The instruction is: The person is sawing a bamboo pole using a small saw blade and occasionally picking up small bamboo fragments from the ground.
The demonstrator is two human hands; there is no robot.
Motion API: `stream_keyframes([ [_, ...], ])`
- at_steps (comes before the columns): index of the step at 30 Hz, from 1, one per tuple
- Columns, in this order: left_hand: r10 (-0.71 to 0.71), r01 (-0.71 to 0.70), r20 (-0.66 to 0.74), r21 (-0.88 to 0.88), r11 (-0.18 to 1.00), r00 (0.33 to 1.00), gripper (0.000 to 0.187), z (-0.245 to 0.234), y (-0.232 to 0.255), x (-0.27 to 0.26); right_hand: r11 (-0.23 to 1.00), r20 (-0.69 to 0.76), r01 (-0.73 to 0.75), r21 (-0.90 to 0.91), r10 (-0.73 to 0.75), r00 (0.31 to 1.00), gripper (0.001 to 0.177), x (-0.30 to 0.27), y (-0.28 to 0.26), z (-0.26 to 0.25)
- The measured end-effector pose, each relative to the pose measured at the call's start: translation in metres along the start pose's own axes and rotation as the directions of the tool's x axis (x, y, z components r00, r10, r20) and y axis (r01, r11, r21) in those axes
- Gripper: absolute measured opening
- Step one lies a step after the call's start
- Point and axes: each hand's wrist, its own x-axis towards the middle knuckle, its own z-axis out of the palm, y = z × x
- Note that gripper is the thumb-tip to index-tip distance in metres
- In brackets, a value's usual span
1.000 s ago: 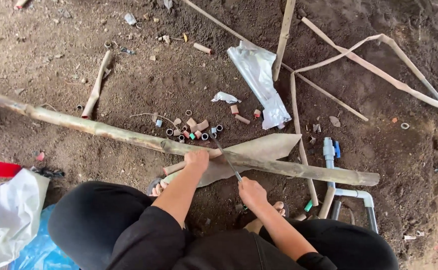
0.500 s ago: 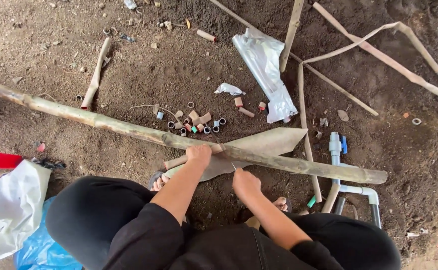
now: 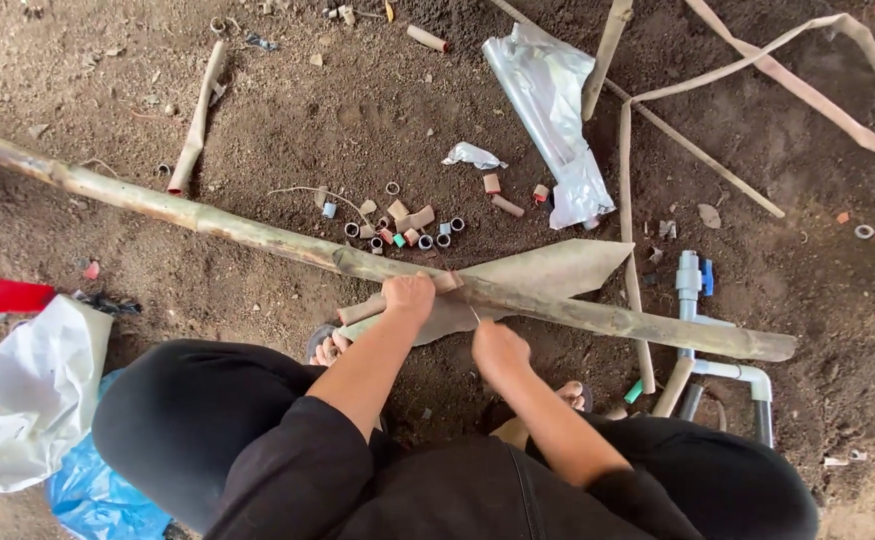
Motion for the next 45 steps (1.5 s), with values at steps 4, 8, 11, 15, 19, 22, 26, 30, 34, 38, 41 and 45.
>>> stream_keyframes([
  [4, -0.018, 0.017, -0.019, -0.061, 0.998, 1.000, 0.026, -0.005, 0.003, -0.010, 0.994, -0.099, 0.101, 0.046, -0.096, 0.990, 0.031, 0.056, -0.011, 0.006],
  [8, -0.042, 0.040, -0.028, -0.074, 0.996, 0.999, 0.026, 0.002, 0.003, 0.001, 0.999, -0.022, 0.022, 0.039, -0.022, 1.000, 0.035, -0.005, 0.014, -0.004],
  [11, -0.003, 0.003, -0.012, -0.031, 1.000, 1.000, 0.021, -0.013, 0.003, -0.008, 0.998, 0.057, -0.061, -0.010, 0.062, 0.996, 0.036, -0.062, 0.029, -0.030],
  [15, 0.013, -0.011, 0.046, -0.047, 0.999, 0.999, 0.019, -0.019, 0.001, -0.013, 0.989, -0.086, -0.096, 0.111, 0.105, 0.991, 0.043, -0.070, 0.033, -0.036],
  [19, -0.026, 0.026, 0.008, -0.017, 1.000, 1.000, 0.016, -0.009, 0.005, -0.010, 0.990, -0.158, -0.019, 0.141, 0.042, 0.986, 0.042, -0.038, 0.045, 0.007],
  [22, -0.018, 0.019, -0.044, 0.020, 1.000, 0.999, 0.014, 0.005, 0.004, 0.000, 0.992, -0.154, 0.023, 0.122, -0.004, 0.988, 0.044, -0.026, 0.055, 0.021],
  [26, -0.029, 0.029, -0.030, -0.025, 0.999, 0.999, 0.020, 0.000, 0.004, -0.006, 0.998, -0.133, -0.012, 0.064, 0.021, 0.991, 0.042, -0.019, 0.063, 0.038],
  [30, -0.045, 0.043, -0.070, -0.030, 0.999, 0.997, 0.019, 0.010, 0.006, -0.001, 0.999, -0.120, -0.028, 0.037, 0.033, 0.992, 0.042, -0.020, 0.064, 0.037],
  [34, -0.040, 0.038, -0.075, -0.035, 0.999, 0.996, 0.019, 0.011, 0.006, -0.001, 0.997, -0.139, -0.054, -0.057, 0.045, 0.989, 0.040, -0.031, 0.057, 0.026],
  [38, -0.028, 0.024, -0.070, -0.059, 0.998, 0.997, 0.019, 0.004, 0.005, -0.006, 0.995, -0.038, -0.053, -0.086, 0.050, 0.998, 0.037, -0.030, 0.041, 0.013],
  [41, -0.010, 0.009, -0.094, -0.006, 1.000, 0.996, 0.017, 0.006, 0.007, -0.005, 0.996, -0.031, -0.036, -0.077, 0.033, 0.999, 0.035, -0.004, 0.026, 0.011],
  [45, -0.062, 0.053, -0.136, -0.073, 0.996, 0.989, 0.026, 0.014, 0.007, -0.004, 0.999, -0.079, 0.040, -0.015, -0.041, 0.996, 0.035, 0.056, 0.014, 0.029],
])
